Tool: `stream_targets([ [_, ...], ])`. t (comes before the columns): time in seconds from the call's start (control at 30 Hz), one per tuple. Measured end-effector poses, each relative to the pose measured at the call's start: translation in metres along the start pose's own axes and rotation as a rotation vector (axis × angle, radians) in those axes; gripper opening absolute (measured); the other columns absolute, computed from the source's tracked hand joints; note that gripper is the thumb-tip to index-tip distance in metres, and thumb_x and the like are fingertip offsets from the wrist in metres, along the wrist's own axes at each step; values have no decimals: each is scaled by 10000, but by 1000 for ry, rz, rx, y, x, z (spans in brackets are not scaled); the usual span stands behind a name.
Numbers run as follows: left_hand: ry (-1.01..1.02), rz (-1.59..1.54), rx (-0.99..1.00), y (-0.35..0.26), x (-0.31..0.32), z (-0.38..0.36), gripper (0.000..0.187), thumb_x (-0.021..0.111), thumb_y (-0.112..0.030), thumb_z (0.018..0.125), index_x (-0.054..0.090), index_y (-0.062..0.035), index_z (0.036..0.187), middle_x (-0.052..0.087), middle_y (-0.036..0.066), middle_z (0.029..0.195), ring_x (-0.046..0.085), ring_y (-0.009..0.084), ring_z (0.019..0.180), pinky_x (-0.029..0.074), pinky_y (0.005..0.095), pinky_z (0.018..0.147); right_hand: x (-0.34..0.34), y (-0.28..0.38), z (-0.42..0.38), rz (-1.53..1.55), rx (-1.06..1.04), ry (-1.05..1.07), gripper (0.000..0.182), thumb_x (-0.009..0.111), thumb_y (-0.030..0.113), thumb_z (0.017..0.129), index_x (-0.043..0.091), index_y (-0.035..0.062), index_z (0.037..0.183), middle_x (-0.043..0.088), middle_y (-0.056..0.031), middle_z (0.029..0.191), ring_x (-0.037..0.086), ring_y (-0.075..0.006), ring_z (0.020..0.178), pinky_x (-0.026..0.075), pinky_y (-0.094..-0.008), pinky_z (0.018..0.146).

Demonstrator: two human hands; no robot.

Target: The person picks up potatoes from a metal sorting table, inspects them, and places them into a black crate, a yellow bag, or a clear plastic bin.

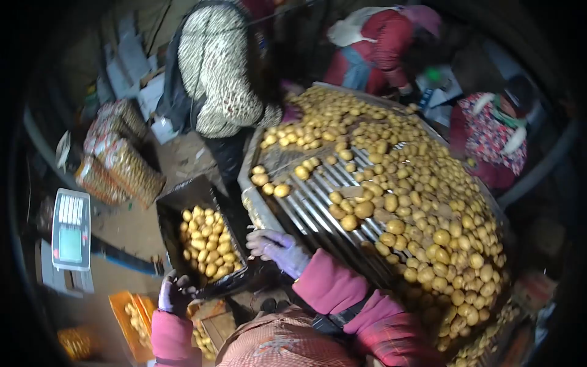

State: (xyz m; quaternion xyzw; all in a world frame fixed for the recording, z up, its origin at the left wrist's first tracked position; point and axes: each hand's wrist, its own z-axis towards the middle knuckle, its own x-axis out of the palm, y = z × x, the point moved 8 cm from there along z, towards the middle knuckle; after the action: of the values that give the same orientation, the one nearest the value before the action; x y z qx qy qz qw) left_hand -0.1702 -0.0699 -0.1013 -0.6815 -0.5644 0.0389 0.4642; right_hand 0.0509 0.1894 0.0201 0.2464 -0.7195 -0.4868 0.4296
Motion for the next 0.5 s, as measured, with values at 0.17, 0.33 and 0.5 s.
stream_targets([
  [0.17, 363, 349, 188, -17, 149, -5, 518, 549, -350, 920, 411, -63, 1328, 588, 123, 1103, 640, 223, 754, 536, 332, 623, -169, 44, -65, -628, -297, -663, 266, 585, 161, 893, 595, 28, 1123, 654, -81, 973, 615, -159, 889, 486, -283, 798],
  [0.33, 576, 910, 705, 6, 274, -10, 359, 558, -207, 901, 547, 8, 1189, 614, 131, 1031, 622, 211, 848, 502, 298, 754, -241, 107, -129, -1354, -65, -1044, 404, 548, 348, 872, 559, 41, 1135, 618, -218, 1045, 589, -375, 978, 473, -435, 841],
  [0.5, 870, 1204, 811, 70, 371, -22, 300, 560, -151, 849, 566, 7, 1105, 616, 183, 946, 616, 305, 850, 494, 356, 736, -257, 76, -91, -1379, 165, -786, 505, 620, 362, 814, 503, 94, 1225, 573, -264, 1070, 593, -406, 934, 479, -436, 810],
])
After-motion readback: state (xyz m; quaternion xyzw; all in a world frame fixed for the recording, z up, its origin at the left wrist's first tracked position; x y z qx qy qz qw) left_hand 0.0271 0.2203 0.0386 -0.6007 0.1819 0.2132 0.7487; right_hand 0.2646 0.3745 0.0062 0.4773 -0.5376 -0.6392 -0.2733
